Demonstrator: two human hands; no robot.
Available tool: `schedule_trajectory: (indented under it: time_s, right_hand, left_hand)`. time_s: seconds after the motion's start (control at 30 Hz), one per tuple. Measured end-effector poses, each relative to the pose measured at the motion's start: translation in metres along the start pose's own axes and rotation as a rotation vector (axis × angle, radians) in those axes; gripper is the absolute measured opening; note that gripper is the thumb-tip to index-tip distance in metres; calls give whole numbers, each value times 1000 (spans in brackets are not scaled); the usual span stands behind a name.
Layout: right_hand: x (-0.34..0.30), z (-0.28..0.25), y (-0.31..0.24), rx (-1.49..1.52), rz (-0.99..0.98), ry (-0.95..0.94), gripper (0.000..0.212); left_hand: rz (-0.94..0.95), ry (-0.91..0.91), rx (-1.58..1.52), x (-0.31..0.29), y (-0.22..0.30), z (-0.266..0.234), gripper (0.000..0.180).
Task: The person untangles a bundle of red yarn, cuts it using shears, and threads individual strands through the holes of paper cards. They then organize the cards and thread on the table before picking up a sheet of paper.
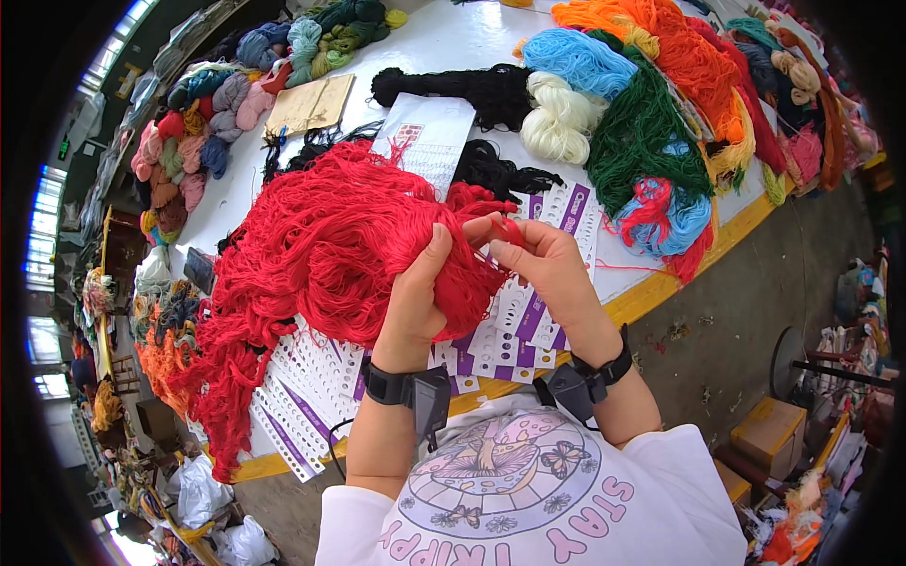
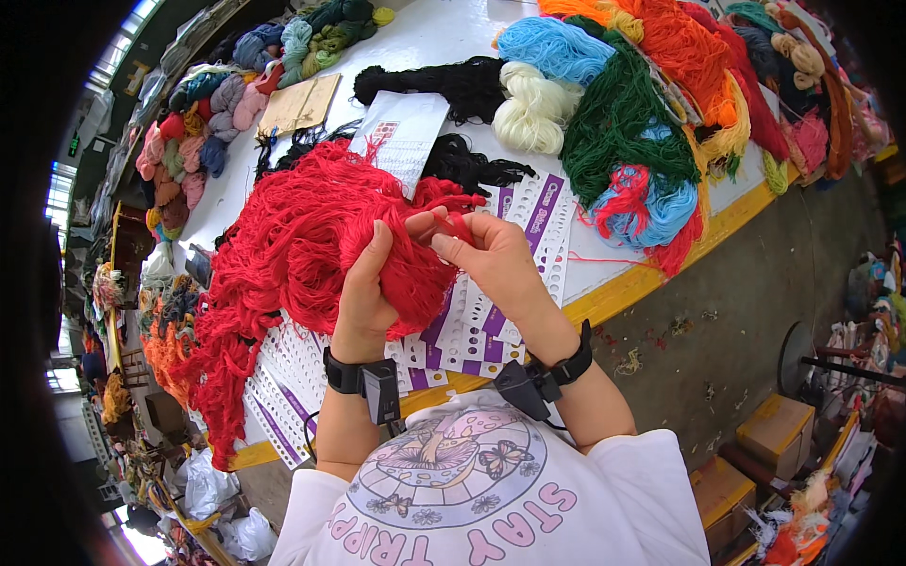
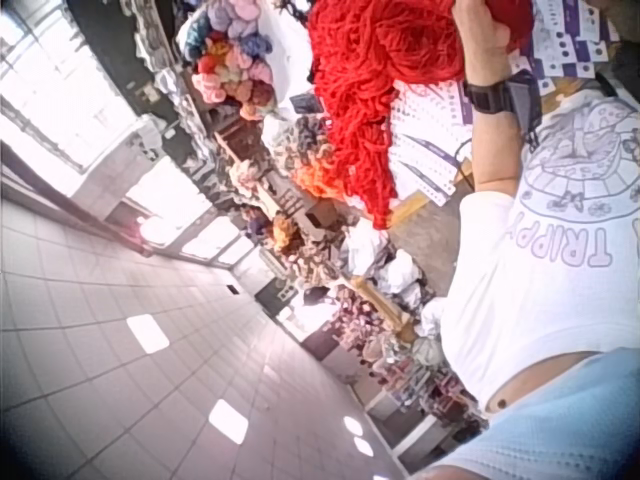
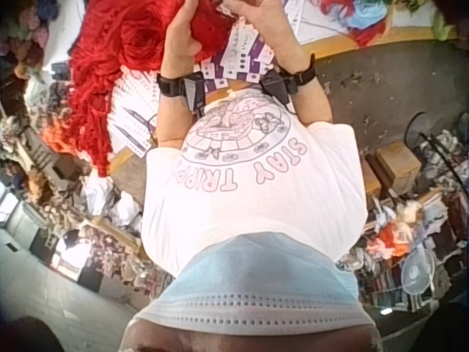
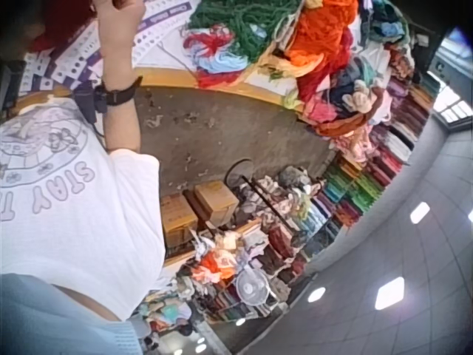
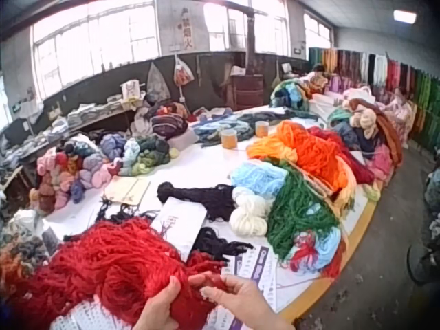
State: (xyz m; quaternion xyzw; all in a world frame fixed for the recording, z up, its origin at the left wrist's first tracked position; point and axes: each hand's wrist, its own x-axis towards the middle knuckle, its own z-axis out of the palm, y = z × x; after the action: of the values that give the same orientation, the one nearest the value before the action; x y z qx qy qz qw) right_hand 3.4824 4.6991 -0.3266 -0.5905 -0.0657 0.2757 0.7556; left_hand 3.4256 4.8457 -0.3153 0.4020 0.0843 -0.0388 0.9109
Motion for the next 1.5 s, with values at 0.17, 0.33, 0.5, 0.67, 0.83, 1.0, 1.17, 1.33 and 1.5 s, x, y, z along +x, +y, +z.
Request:
schedule_trajectory:
  time_s: [0.17,0.33,0.5,0.67,0.83,1.0,1.17,1.33,1.5]
  right_hand:
    - [1,-2,-3,-147,-33,-134,19]
    - [-3,-5,-10,18,19,-173,18]
    - [-4,-5,-4,-71,-16,-167,14]
    - [-1,-6,-2,44,-63,-102,16]
    - [-1,-9,3,126,1,-88,14]
    - [-2,-8,2,124,-28,-90,16]
    - [-1,-9,5,58,-46,-98,13]
    - [-3,-3,2,97,-63,-118,20]
    - [1,-10,2,656,175,-283,26]
  left_hand:
    - [-32,-75,43,0,-1,-2,53]
    - [-60,-104,33,1,2,1,53]
    - [-120,-92,19,2,2,1,53]
    - [-58,-30,31,1,5,7,45]
    - [-7,61,13,1,4,1,29]
    - [4,146,30,1,3,0,23]
    - [-10,134,-20,1,7,9,21]
    - [-3,129,-49,1,4,1,22]
    - [-40,132,-81,2,3,5,32]
